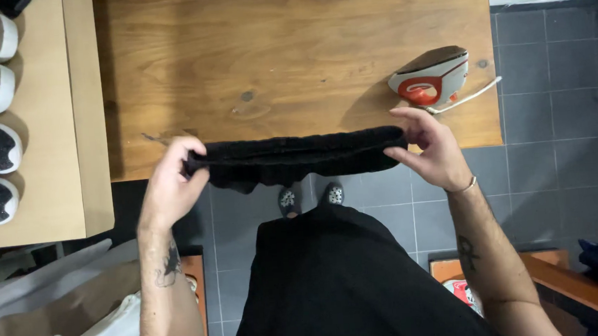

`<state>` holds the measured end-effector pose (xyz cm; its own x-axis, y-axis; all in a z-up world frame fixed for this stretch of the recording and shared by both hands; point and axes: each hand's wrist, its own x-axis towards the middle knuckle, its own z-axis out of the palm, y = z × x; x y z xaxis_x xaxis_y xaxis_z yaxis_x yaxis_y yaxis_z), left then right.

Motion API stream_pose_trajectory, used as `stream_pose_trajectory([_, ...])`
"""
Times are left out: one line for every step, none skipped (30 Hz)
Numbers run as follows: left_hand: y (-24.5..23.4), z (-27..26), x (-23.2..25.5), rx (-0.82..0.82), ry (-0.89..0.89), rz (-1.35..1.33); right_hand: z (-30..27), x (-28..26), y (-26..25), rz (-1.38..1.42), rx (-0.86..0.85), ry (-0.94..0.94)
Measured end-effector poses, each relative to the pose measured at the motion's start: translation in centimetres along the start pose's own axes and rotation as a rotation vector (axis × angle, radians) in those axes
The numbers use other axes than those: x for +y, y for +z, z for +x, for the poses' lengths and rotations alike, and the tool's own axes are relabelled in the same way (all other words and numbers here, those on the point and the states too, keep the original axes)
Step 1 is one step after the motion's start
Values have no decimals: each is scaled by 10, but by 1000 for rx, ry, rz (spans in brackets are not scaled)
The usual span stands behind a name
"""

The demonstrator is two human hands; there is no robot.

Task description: Ironing and folding a pair of black shorts on a wooden table

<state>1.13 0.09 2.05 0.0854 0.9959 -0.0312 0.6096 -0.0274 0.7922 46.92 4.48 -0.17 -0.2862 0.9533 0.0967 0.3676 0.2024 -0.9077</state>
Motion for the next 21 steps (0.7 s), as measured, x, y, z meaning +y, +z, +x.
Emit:
stream_pose_trajectory([-2, 1, 20, 24, -23, -124, 0, 4, 1, 68, 60, 40])
stream_pose_trajectory([-1, 4, 15, 25, -24, -122, 3, 15, 1, 70, 60, 39])
stream_pose_trajectory([1, 8, 11, 28, 8, -190, 7, 27, 0, 170, 79, 61])
stream_pose_trajectory([3, 13, 6, 30, 40, -257, 12, 39, -1, 270, 97, 83])
stream_pose_trajectory([6, 16, -3, 35, 43, -256, 16, 42, -4, 269, 96, 77])
stream_pose_trajectory([9, 19, -12, 85, 51, -177, 20, 45, -6, 299, 126, 63])
stream_pose_trajectory([12, 21, -22, 133, 54, -98, 23, 47, -7, 331, 153, 54])
stream_pose_trajectory([12, 25, -19, 134, 52, -97, 26, 55, -5, 332, 151, 54])
stream_pose_trajectory([12, 30, -16, 178, 100, -52, 31, 62, -3, 311, 196, 24])
stream_pose_trajectory([11, 37, -13, 222, 147, -7, 36, 68, -2, 289, 240, -6])
stream_pose_trajectory([10, 44, -13, 223, 164, -11, 43, 62, -1, 282, 252, -16])
stream_pose_trajectory([9, 52, -13, 258, 150, 1, 52, 56, 1, 250, 279, -12])
stream_pose_trajectory([9, 52, -13, 283, 120, 11, 53, 50, 4, 220, 302, 10])
stream_pose_trajectory([8, 69, -13, 273, 123, 5, 64, 49, 2, 213, 309, 17])
stream_pose_trajectory([5, 83, -15, 285, 154, 20, 77, 48, 4, 162, 329, -1])
stream_pose_trajectory([1, 98, -18, 297, 184, 36, 91, 47, 7, 111, 349, -18])
stream_pose_trajectory([-3, 117, -23, 290, 189, 33, 107, 57, 7, 108, 356, -14])
stream_pose_trajectory([-7, 137, -29, 291, 229, 55, 124, 68, 7, 55, 363, -25])
stream_pose_trajectory([-11, 156, -35, 285, 266, 74, 139, 78, 8, 1, 369, -27])
stream_pose_trajectory([-12, 180, -49, 272, 267, 70, 159, 81, 12, -3, 377, -15])
stream_pose_trajectory([-12, 206, -64, 272, 281, 70, 180, 84, 14, -21, 363, 34])
